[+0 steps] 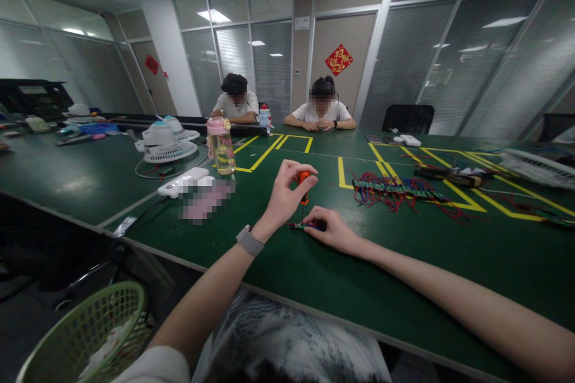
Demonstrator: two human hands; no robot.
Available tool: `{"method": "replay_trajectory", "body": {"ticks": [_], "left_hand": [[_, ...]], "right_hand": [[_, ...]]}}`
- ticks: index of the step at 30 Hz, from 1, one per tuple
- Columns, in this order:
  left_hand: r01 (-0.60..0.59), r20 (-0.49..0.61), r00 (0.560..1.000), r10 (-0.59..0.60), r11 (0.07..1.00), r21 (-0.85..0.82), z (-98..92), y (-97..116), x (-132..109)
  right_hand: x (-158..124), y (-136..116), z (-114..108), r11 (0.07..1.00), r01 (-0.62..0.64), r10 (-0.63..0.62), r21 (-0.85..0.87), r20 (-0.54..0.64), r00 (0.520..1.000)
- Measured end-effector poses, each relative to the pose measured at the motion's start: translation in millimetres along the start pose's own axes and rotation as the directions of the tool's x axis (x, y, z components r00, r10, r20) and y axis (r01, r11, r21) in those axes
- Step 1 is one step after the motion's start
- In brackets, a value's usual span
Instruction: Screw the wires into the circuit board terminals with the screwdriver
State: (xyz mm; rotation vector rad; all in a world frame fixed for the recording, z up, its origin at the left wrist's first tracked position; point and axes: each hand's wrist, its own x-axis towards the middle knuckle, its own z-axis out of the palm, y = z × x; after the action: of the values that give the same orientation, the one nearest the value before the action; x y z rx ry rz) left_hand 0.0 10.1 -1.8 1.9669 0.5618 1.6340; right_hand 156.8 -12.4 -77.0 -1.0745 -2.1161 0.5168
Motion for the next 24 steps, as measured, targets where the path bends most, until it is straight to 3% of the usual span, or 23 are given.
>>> {"method": "replay_trajectory", "body": {"ticks": [6,12,17,24], "left_hand": [[0.118,0.109,0.99,-0.094,0.963,-0.244,1.0,-0.1,0.0],[0.059,0.03,0.998,-0.057,0.996,-0.07,0.1,-1.4,0.6],[0.124,0.124,0.988,-0.091,0.949,-0.291,0.1,-4.5,0.6],[0.063,0.01,0.998,-0.063,0.995,-0.077,-0.3,-0.7,2.2]], "right_hand": [[0.0,0.3,0.3,1.0,-0.005,0.005,0.001,0.003,1.0],[0.1,0.3,0.4,1.0,0.0,0.0,0.001,0.0,1.0],[-0.2,0.2,0.7,1.0,0.006,-0.006,0.006,-0.003,1.0],[0.2,0.9,0.9,1.0,0.0,0.0,0.005,-0.002,1.0]]}}
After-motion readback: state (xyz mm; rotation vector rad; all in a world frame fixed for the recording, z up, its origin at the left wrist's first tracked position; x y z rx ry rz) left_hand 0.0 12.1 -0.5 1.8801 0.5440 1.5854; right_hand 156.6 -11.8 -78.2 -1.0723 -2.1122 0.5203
